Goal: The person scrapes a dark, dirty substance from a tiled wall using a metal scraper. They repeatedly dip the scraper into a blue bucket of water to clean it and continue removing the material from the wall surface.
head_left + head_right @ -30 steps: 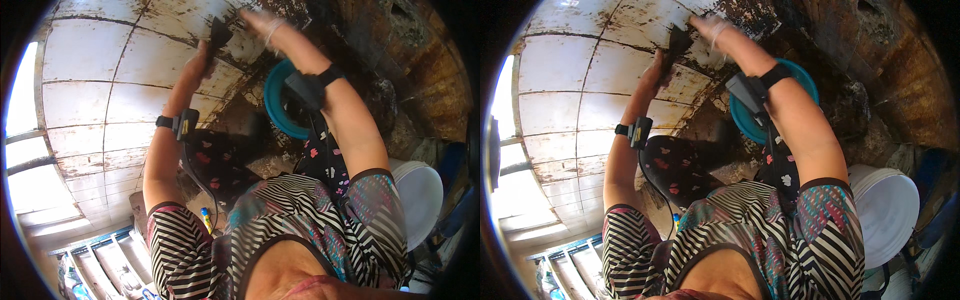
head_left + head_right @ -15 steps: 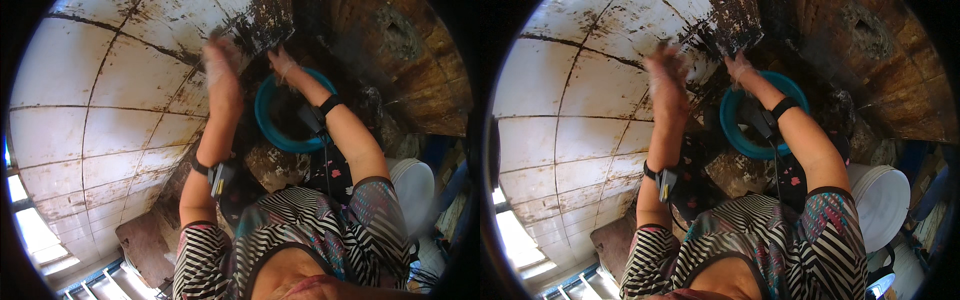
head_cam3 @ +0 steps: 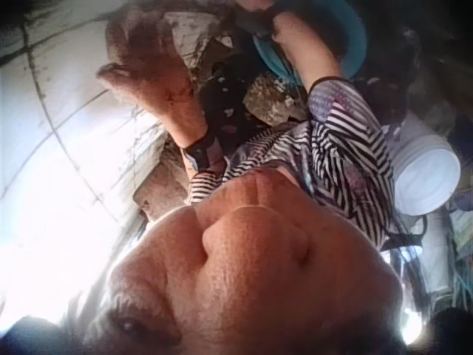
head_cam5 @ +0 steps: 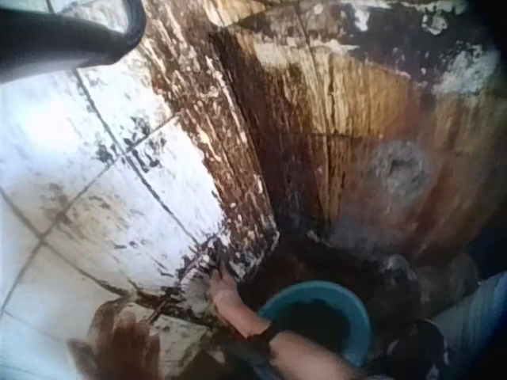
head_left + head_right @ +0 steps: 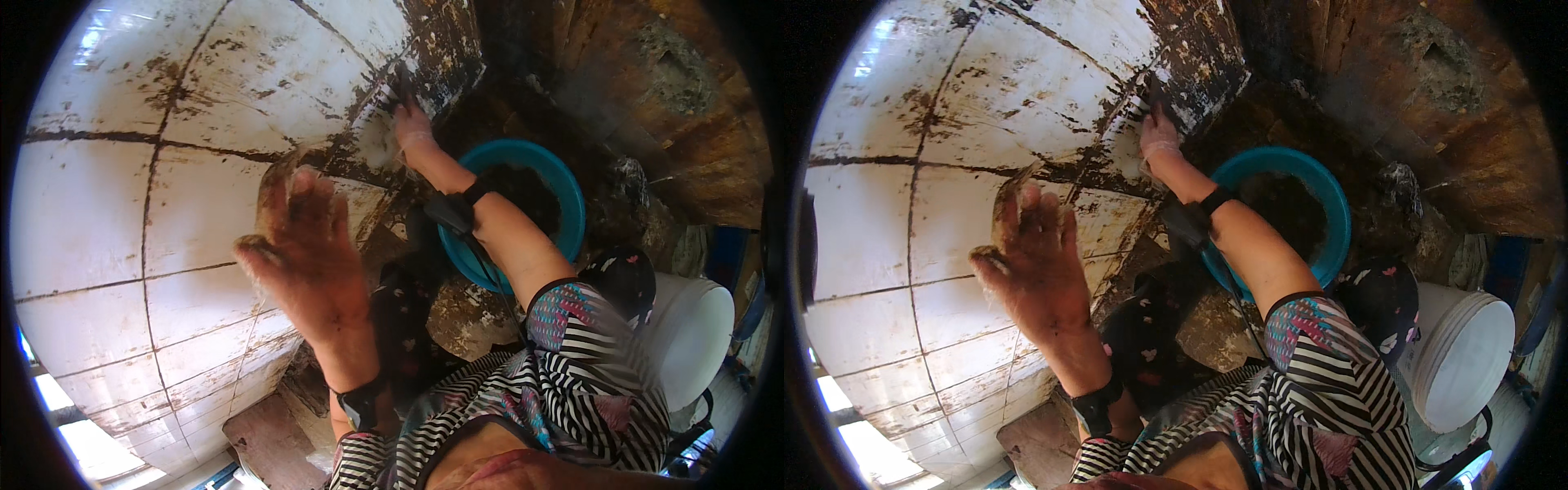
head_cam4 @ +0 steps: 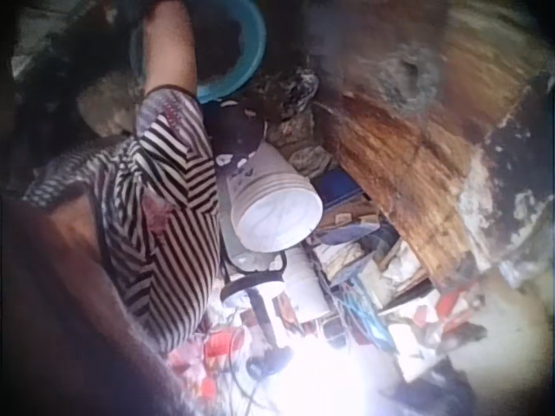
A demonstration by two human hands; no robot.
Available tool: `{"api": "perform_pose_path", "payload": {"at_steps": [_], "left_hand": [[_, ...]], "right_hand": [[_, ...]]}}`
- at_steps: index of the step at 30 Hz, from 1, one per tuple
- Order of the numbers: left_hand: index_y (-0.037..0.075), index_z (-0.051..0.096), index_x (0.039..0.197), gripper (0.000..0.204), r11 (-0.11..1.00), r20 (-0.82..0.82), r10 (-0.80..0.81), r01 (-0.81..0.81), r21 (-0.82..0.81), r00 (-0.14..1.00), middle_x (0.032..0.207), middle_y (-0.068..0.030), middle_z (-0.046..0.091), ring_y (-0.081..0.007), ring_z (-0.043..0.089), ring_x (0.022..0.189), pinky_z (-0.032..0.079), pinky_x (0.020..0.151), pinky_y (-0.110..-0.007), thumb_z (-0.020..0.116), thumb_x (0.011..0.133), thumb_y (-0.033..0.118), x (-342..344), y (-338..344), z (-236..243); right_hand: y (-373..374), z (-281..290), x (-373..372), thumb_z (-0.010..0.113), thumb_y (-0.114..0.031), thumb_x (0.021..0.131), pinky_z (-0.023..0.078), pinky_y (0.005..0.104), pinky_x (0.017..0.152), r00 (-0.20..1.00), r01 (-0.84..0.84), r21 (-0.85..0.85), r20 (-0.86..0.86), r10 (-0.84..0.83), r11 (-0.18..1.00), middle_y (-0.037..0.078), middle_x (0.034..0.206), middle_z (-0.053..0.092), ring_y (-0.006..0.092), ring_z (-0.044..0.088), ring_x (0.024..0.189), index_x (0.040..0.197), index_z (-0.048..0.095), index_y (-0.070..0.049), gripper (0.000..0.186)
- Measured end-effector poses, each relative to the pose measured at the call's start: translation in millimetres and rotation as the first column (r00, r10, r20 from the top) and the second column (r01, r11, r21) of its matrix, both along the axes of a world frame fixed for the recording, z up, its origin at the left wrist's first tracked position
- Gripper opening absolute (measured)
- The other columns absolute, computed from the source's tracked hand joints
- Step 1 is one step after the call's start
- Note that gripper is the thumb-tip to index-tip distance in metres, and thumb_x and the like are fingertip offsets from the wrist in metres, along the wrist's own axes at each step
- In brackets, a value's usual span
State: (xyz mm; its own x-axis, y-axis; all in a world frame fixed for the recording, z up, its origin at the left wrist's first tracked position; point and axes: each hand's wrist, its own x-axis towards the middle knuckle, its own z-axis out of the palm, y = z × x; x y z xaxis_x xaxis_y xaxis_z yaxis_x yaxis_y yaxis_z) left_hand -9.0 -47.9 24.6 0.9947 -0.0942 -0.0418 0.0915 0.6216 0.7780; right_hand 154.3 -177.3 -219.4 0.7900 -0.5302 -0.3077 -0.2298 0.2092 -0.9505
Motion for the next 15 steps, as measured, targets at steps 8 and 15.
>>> {"api": "perform_pose_path", "payload": {"at_steps": [8,15], "left_hand": [[0.006,0.042,0.13,0.068,0.999,-0.003,-0.046,0.046,0.027,0.999,0.127,-0.01,0.047,-0.0244,0.044,0.115,0.027,0.103,-0.042,0.038,0.087,0.059,-6,25,-5],[0.006,0.039,0.132,0.069,0.993,-0.005,-0.113,0.112,-0.029,0.994,0.127,-0.01,0.047,-0.0242,0.043,0.117,0.028,0.104,-0.042,0.039,0.087,0.058,-6,25,-4]], "right_hand": [[-4,-42,-10,0.044,-0.033,0.091,0.045,0.0453,0.07,0.968,0.233,-0.208,0.146,-0.205,0.95,0.024,0.097,0.059,0.0407,0.057,0.081,0.118,0.054,-0.006,0.039],[-41,-22,7,0.046,-0.031,0.091,0.047,0.0403,0.064,0.994,0.104,0.196,-0.048,-0.096,0.975,0.015,0.079,0.061,0.028,0.06,0.072,0.119,0.053,-0.009,0.037]]}}
